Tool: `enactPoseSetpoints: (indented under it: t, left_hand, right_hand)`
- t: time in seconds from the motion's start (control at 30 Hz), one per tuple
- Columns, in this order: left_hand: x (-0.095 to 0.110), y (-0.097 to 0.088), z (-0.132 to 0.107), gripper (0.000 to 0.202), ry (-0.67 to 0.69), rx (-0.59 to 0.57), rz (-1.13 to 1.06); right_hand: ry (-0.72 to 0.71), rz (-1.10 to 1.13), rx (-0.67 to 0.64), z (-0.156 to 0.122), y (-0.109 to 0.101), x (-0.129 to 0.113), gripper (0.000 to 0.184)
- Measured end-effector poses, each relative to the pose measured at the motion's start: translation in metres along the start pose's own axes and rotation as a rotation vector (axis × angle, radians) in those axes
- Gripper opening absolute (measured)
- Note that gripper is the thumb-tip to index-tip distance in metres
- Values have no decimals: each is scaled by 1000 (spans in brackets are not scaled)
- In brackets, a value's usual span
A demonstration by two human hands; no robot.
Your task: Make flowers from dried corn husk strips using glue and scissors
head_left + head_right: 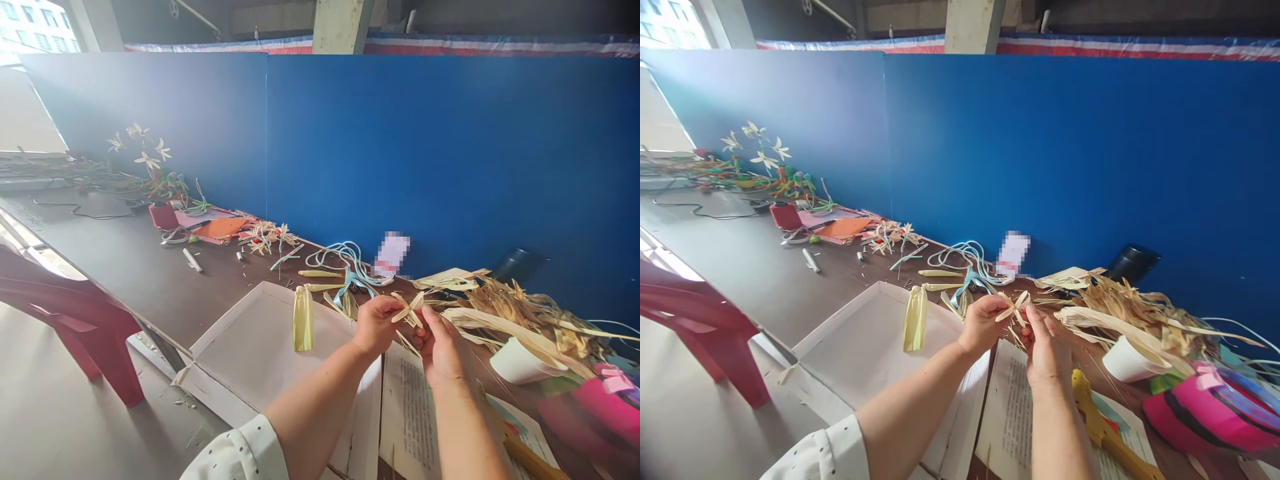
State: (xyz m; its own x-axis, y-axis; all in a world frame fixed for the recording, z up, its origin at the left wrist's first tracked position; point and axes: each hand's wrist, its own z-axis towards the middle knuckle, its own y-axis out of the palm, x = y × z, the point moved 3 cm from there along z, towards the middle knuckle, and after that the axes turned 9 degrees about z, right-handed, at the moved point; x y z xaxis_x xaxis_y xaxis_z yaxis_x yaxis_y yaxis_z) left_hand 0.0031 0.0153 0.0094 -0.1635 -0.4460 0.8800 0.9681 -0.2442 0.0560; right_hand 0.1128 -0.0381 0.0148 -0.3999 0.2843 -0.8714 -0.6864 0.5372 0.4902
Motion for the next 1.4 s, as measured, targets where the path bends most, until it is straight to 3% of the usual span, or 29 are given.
enactPoseSetpoints:
  t: [0.5, 0.83, 1.4]
  left_hand:
    - [2, 1, 0, 13, 29, -49, 7]
    - [2, 0, 0, 10, 36, 8, 59]
    - [5, -1, 0, 8, 28, 12, 86]
  right_hand:
    - [-55, -7, -1, 1, 2, -2, 30]
    - [-40, -3, -5, -3, 4, -4, 27]
    - [-78, 3, -35, -8, 11, -7, 23]
